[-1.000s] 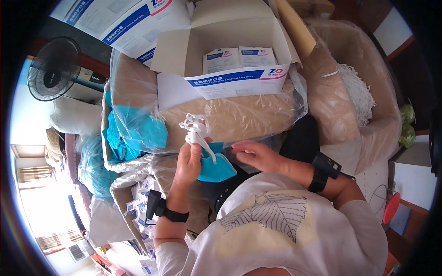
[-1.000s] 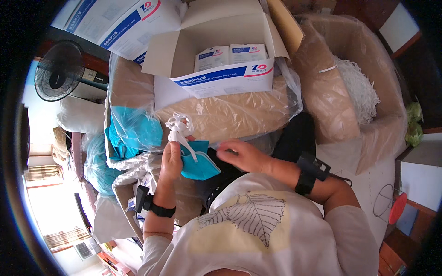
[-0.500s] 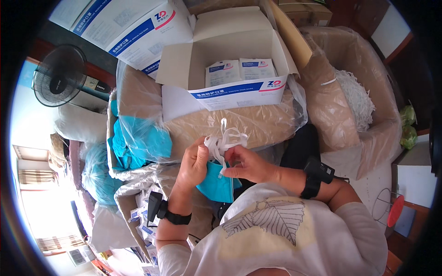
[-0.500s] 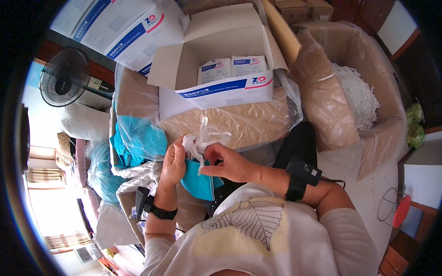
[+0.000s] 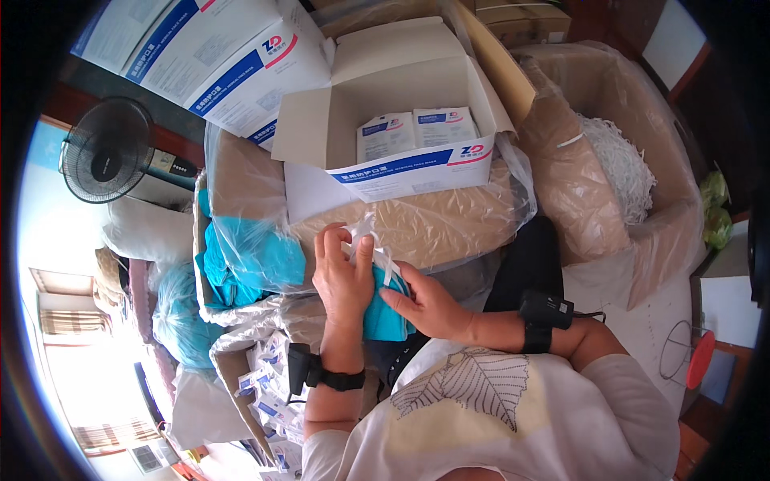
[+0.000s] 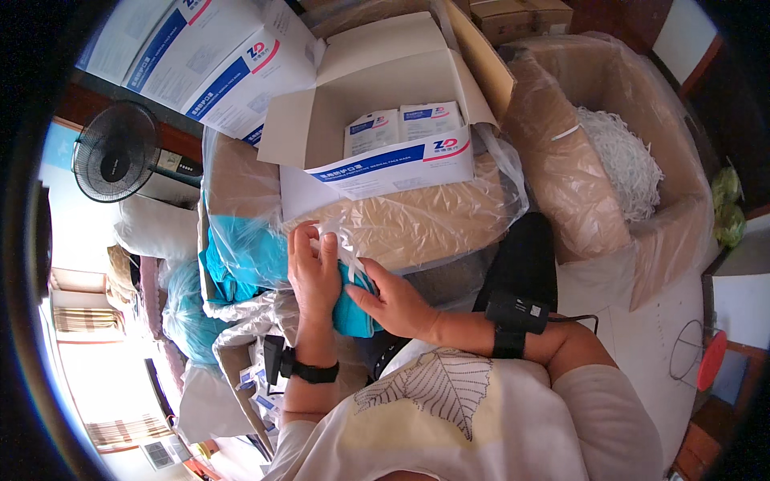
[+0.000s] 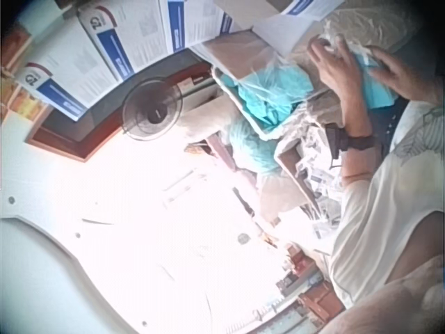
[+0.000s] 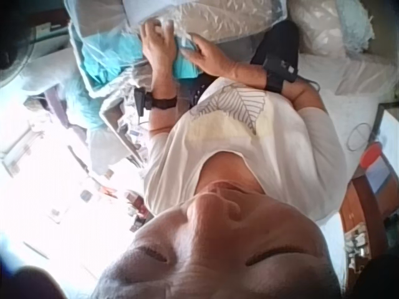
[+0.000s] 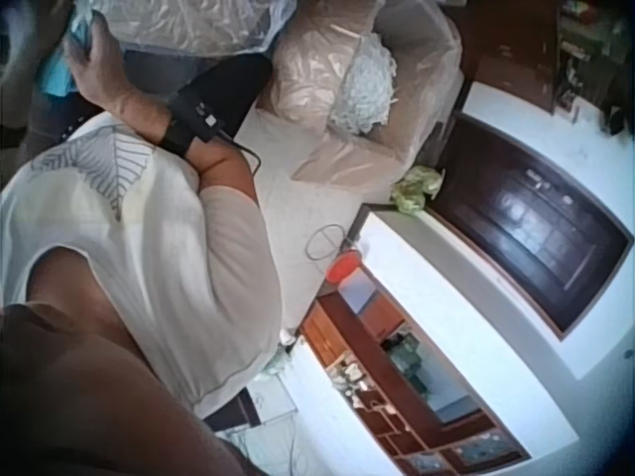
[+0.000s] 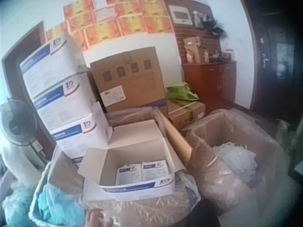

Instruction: Packing individual face masks from larger boxes into individual bags or small retail boxes.

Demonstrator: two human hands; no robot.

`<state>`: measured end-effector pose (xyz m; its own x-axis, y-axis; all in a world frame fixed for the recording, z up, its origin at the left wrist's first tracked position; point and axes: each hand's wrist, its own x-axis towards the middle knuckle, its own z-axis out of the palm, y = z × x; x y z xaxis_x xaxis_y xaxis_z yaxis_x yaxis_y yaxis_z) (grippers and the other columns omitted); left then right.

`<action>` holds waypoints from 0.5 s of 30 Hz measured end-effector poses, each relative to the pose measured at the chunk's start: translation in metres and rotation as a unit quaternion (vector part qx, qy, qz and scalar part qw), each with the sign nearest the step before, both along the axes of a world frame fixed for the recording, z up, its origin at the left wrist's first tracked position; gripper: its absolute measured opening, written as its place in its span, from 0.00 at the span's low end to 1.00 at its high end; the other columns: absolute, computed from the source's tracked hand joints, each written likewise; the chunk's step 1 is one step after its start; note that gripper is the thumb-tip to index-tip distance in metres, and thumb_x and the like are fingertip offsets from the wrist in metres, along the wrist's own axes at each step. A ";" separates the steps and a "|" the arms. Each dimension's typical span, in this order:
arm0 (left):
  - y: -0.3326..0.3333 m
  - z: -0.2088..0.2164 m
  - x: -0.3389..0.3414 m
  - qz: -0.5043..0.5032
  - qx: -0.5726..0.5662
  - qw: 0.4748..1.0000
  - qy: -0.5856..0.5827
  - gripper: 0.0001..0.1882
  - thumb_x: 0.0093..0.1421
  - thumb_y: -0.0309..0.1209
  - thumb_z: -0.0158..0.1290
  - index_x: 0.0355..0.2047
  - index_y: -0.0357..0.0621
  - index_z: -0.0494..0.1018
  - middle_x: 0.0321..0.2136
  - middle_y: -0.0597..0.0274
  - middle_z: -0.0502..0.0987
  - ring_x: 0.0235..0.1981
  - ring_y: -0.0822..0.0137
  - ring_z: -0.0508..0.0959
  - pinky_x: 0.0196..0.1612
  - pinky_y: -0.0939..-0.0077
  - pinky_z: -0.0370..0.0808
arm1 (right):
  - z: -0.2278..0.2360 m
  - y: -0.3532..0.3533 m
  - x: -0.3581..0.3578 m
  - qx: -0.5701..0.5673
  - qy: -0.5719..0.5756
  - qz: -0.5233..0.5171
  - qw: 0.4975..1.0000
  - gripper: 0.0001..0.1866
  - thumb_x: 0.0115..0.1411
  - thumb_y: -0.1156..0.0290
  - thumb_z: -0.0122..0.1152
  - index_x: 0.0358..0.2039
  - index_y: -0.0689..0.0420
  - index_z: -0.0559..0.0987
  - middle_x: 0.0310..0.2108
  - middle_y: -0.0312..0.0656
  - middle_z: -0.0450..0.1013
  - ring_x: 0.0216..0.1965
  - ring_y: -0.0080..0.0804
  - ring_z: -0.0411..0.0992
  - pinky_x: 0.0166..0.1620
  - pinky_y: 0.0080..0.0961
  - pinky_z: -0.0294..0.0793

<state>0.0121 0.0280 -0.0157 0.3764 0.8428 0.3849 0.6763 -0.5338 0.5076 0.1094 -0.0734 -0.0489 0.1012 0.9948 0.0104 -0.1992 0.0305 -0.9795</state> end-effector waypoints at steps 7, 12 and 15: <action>-0.010 -0.001 0.012 -0.037 -0.031 0.998 -0.031 0.10 0.57 0.36 0.47 0.32 0.42 0.68 0.34 0.56 0.69 0.29 0.56 0.72 0.29 0.70 0.69 | -0.005 0.009 0.014 -0.028 0.008 -0.033 0.999 0.17 0.58 0.64 0.53 0.42 0.65 0.69 0.29 0.44 0.70 0.30 0.23 0.66 0.35 0.21 0.67; -0.012 -0.004 0.016 -0.039 -0.108 0.975 -0.190 0.10 0.59 0.32 0.43 0.37 0.40 0.69 0.39 0.51 0.69 0.34 0.55 0.71 0.36 0.70 0.69 | -0.011 0.013 0.018 0.011 0.037 -0.102 0.994 0.13 0.59 0.66 0.50 0.39 0.63 0.70 0.28 0.40 0.70 0.31 0.19 0.64 0.36 0.19 0.65; -0.017 -0.004 0.014 -0.101 -0.039 0.986 -0.129 0.12 0.60 0.33 0.43 0.41 0.41 0.69 0.42 0.49 0.69 0.35 0.52 0.73 0.37 0.69 0.70 | -0.016 0.014 0.025 0.020 0.005 -0.107 0.994 0.11 0.60 0.67 0.49 0.37 0.62 0.70 0.28 0.38 0.69 0.30 0.18 0.63 0.35 0.19 0.64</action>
<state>0.0265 0.0114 -0.0193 0.4382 0.7909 0.4271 0.4027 -0.5976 0.6933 0.1340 -0.0598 -0.0648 0.3106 0.9494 0.0475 -0.1934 0.1120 -0.9747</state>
